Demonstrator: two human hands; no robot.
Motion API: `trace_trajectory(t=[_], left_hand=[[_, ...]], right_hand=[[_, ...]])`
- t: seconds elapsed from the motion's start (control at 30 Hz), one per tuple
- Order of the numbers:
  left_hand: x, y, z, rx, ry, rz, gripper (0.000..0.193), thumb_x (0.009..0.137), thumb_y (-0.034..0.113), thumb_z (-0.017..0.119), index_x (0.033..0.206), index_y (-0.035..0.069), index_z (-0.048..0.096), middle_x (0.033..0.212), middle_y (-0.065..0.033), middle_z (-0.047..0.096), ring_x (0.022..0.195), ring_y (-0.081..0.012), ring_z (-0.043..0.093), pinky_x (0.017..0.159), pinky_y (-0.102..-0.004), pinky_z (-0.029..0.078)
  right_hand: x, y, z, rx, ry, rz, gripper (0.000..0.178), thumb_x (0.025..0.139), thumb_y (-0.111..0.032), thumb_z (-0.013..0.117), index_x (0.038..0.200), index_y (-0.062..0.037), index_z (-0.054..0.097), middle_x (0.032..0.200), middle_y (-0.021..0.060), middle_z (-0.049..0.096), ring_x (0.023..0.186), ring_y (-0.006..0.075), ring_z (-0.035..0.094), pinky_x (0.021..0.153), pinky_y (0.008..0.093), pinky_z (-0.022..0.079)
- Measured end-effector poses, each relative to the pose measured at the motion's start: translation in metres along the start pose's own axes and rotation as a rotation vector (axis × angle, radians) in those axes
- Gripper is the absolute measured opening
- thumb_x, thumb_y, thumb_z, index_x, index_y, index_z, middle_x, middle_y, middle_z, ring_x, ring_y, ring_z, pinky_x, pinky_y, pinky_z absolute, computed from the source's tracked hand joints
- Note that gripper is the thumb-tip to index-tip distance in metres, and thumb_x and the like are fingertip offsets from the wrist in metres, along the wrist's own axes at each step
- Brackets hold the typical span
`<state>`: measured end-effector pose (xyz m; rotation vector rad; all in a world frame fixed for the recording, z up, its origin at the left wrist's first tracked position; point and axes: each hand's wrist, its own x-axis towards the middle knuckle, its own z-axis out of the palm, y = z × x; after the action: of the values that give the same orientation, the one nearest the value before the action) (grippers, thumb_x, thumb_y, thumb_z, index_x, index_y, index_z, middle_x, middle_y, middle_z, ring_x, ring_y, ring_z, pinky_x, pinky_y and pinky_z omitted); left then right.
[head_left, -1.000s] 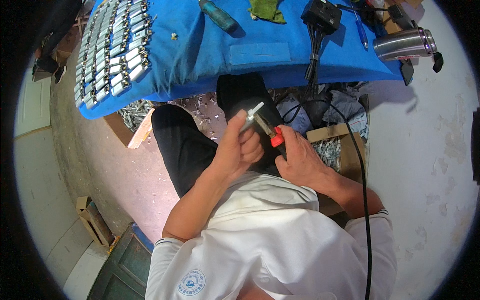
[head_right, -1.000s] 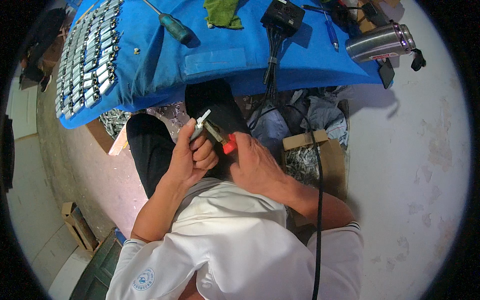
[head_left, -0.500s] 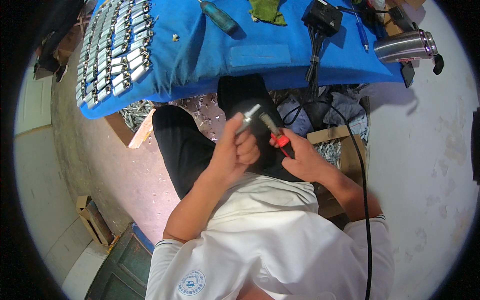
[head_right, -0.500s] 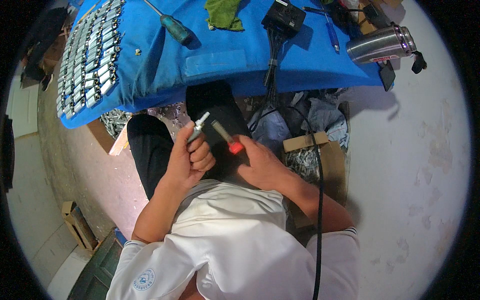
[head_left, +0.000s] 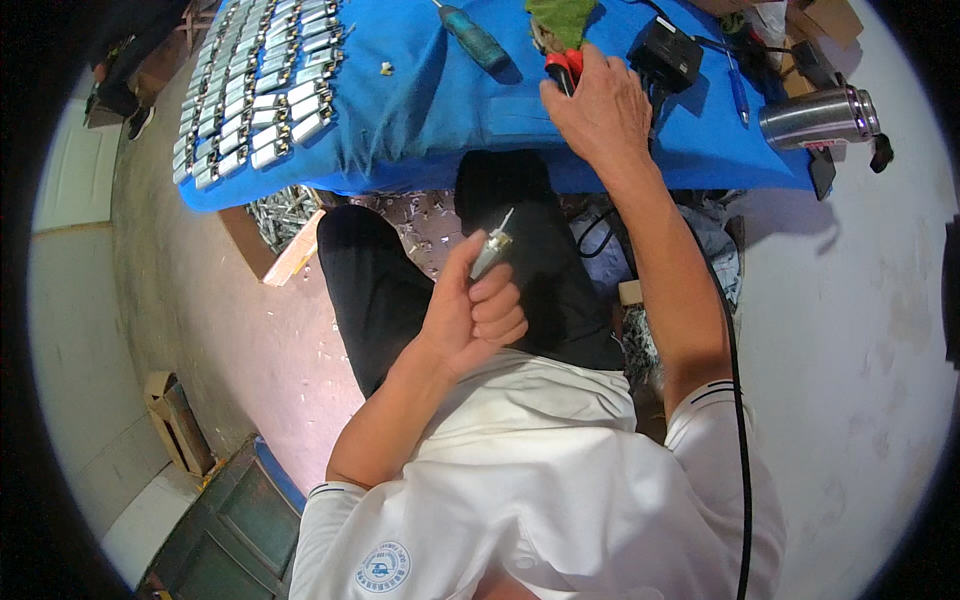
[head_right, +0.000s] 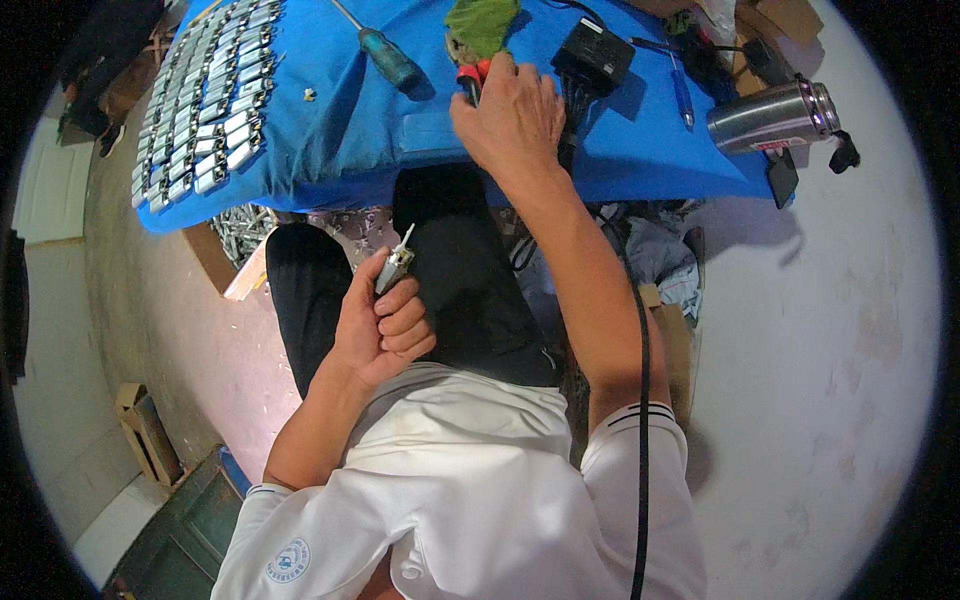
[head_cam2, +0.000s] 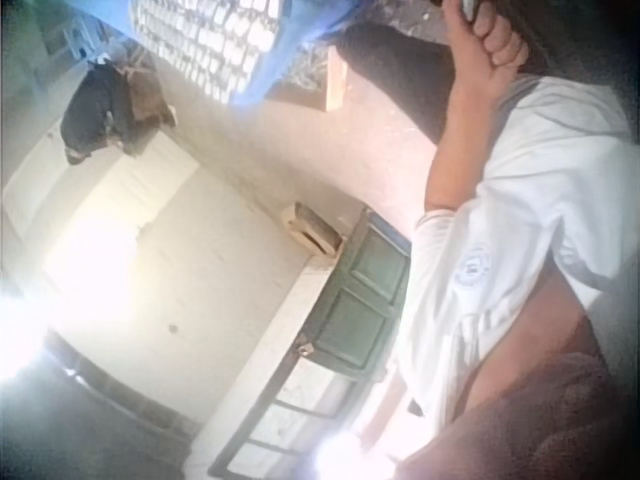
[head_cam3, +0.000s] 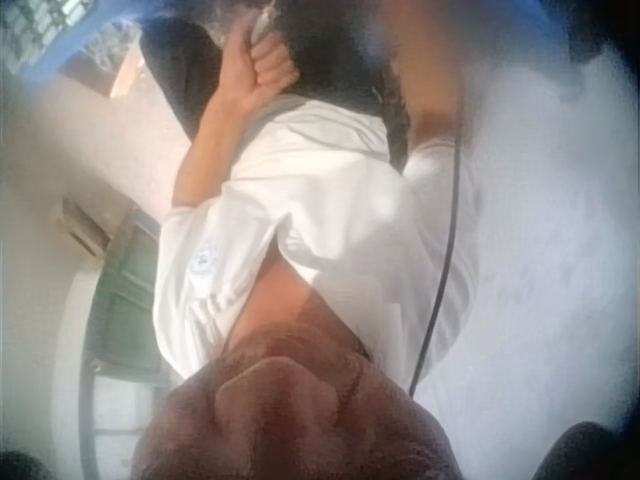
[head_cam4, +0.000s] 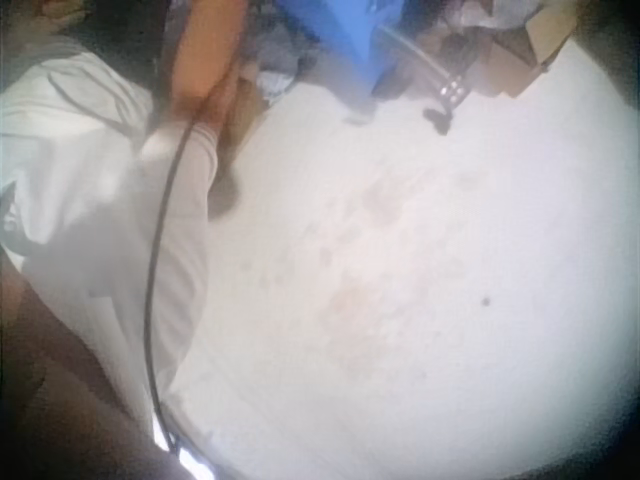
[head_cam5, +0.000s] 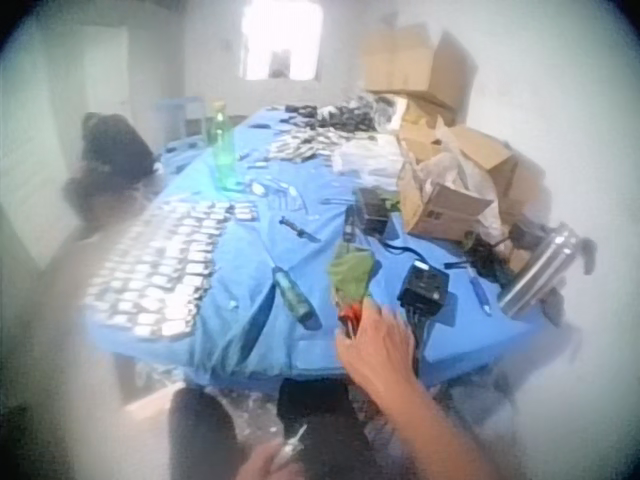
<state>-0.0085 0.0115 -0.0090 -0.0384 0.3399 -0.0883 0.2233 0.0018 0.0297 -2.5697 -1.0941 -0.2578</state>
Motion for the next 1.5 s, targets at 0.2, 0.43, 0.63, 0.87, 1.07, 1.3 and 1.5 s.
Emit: trace_trajectory(t=[0.2,0.43,0.63,0.87,1.07,1.3,1.5], left_hand=[[-0.007,0.003,-0.001,0.036,0.008,0.027,0.055,0.096,0.054,0.036,0.053,0.020,0.030,0.040,0.0058,0.024,0.033,-0.0084,0.021,0.038,-0.0256,0.020],[-0.002,-0.002,0.008,0.063,0.005,-0.053,0.055,0.096,0.054,0.037,0.053,0.020,0.030,0.041,0.0053,0.025,0.033,-0.0085,0.021,0.039,-0.0253,0.021],[-0.002,-0.001,0.007,0.073,0.006,-0.070,0.055,0.095,0.053,0.037,0.053,0.020,0.030,0.040,0.0052,0.026,0.033,-0.0085,0.021,0.039,-0.0252,0.021],[-0.005,-0.004,0.008,0.105,0.001,-0.073,0.055,0.095,0.053,0.037,0.053,0.019,0.030,0.040,0.0054,0.025,0.033,-0.0083,0.020,0.039,-0.0250,0.022],[-0.003,-0.005,0.007,0.114,0.040,-0.081,0.054,0.096,0.052,0.037,0.054,0.019,0.031,0.041,0.0055,0.026,0.034,-0.0083,0.020,0.039,-0.0251,0.021],[-0.003,-0.003,0.006,0.111,0.024,-0.083,0.054,0.096,0.052,0.038,0.054,0.019,0.030,0.041,0.0055,0.025,0.034,-0.0083,0.020,0.039,-0.0252,0.021],[-0.004,-0.002,0.012,0.230,0.043,-0.031,0.052,0.097,0.049,0.038,0.055,0.019,0.030,0.041,0.0056,0.026,0.034,-0.0082,0.020,0.039,-0.0251,0.021]], right_hand=[[-0.032,-0.014,-0.023,0.400,0.247,-0.139,0.028,0.085,-0.022,0.069,0.101,0.0010,0.063,0.094,0.0091,0.064,0.086,0.0214,0.060,0.077,0.0347,0.048],[-0.091,-0.016,-0.034,1.241,-0.566,0.202,0.020,0.090,-0.018,0.067,0.100,-0.0003,0.067,0.079,0.0000,0.063,0.067,0.0056,0.054,0.059,0.0206,0.045],[-0.084,-0.008,-0.048,1.086,-0.894,0.235,0.017,0.090,-0.017,0.066,0.096,-0.0010,0.068,0.075,0.0007,0.062,0.064,0.0057,0.054,0.056,0.0203,0.044],[-0.087,-0.001,-0.040,1.341,-0.900,0.163,0.017,0.091,-0.015,0.062,0.091,0.0013,0.067,0.071,0.0001,0.061,0.062,0.0055,0.053,0.053,0.0195,0.043],[-0.088,0.002,-0.041,1.152,-1.070,0.340,0.019,0.091,-0.018,0.062,0.089,-0.0004,0.067,0.069,-0.0003,0.059,0.060,0.0045,0.050,0.050,0.0181,0.039],[-0.093,0.006,-0.033,1.364,-0.994,0.314,0.017,0.091,-0.017,0.062,0.091,-0.0001,0.067,0.068,-0.0001,0.057,0.055,0.0048,0.046,0.048,0.0194,0.036],[-0.094,0.006,-0.029,1.524,-0.971,0.298,0.016,0.091,-0.014,0.061,0.095,0.0003,0.067,0.072,0.0003,0.058,0.060,0.0056,0.049,0.052,0.0194,0.038]])
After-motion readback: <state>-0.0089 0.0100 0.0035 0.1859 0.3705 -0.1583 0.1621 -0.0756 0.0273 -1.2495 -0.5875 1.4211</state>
